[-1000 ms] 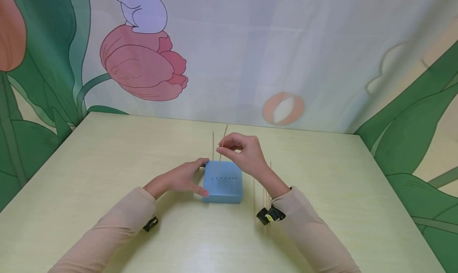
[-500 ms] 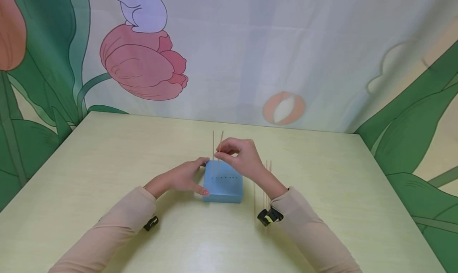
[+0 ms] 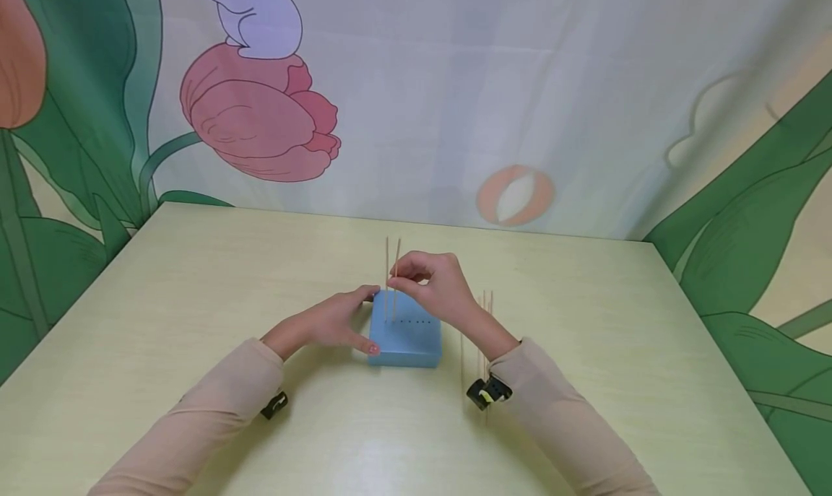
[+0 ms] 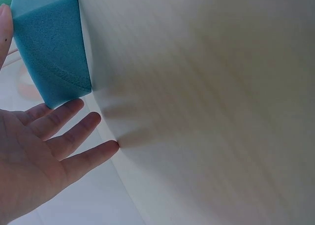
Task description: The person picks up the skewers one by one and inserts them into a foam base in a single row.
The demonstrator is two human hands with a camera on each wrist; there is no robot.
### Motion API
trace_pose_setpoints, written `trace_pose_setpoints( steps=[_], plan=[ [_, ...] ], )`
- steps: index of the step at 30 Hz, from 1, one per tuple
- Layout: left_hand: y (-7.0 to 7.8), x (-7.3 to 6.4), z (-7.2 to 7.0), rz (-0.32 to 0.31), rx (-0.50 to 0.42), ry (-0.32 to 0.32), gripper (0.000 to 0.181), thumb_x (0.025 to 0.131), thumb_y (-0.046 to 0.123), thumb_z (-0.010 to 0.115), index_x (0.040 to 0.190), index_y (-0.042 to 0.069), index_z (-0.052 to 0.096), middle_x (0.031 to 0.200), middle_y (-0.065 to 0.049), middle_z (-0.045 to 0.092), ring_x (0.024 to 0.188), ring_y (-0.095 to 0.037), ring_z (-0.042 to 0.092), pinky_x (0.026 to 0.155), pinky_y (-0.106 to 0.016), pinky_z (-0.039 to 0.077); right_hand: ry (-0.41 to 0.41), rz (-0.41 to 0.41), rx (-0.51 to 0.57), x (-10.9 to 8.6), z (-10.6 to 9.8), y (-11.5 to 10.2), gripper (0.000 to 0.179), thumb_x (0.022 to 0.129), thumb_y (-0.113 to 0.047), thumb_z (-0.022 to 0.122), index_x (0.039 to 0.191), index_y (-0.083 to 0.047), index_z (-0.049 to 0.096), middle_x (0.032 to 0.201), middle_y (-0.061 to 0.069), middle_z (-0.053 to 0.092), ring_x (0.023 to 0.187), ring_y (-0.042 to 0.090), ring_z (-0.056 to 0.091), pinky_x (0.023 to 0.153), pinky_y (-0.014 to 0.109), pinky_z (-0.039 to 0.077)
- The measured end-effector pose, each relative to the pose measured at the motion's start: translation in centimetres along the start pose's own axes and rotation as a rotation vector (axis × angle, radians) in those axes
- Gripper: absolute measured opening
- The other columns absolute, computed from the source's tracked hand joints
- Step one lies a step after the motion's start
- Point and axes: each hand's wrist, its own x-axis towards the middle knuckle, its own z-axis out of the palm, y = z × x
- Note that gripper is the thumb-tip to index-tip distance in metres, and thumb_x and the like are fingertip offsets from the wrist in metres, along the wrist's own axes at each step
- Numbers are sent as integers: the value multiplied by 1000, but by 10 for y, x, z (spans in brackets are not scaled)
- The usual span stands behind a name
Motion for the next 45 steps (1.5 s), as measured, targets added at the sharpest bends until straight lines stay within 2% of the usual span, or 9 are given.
trace_pose_setpoints(
  steps=[5,9,19,27,34,41,43,45],
  plan=[
    [0,0,0,9,-2,2,102,69,40,78,141,-4,20,142,-20,31,129,-34,32,104,-45,27,-22,-4,-1,-3,-3,4,10,77,-5,71,83,0,66,76,7,67,68,14,63,63,22,52],
    [0,1,1,13,3,4,102,69,40,78,140,-4,20,141,-20,33,128,-34,32,104,-45,28,-33,24,-10,-9,-8,8,14,77,-7,72,87,1,66,78,7,68,69,14,63,64,23,52],
    [-1,1,1,4,4,8,104,67,38,80,140,-5,20,139,-22,35,128,-35,32,104,-45,27,-72,172,-22,-32,-24,24,15,79,-10,71,91,-2,67,80,5,67,70,13,62,64,25,51],
    [1,1,2,-2,1,0,104,68,39,79,141,-4,18,140,-21,33,129,-35,30,105,-45,26,-93,292,3,-47,-38,39,18,80,-11,70,93,2,66,80,5,66,70,14,62,64,27,51],
    [1,0,2,1,-1,4,104,68,39,79,141,-4,19,140,-21,34,129,-35,30,105,-45,25,-109,386,7,-59,-49,52,15,80,-12,70,92,-3,66,80,4,66,71,15,62,66,29,51],
    [0,0,1,-2,7,5,105,67,41,79,141,-4,19,140,-21,33,129,-35,30,104,-46,26,-107,476,85,-68,-59,65,23,80,-7,69,97,7,62,81,9,65,76,34,62,66,26,52],
    [0,0,1,-1,8,5,105,67,41,79,141,-4,19,140,-21,33,129,-35,30,104,-46,26,-108,506,103,-70,-62,69,26,80,-6,69,98,9,61,80,10,64,76,33,62,66,25,52],
    [1,0,1,-4,6,5,106,67,41,79,141,-4,19,140,-21,33,129,-35,30,105,-45,25,-115,527,108,-72,-64,74,28,80,-7,69,100,10,60,81,10,63,75,27,62,66,25,51]
  ],
)
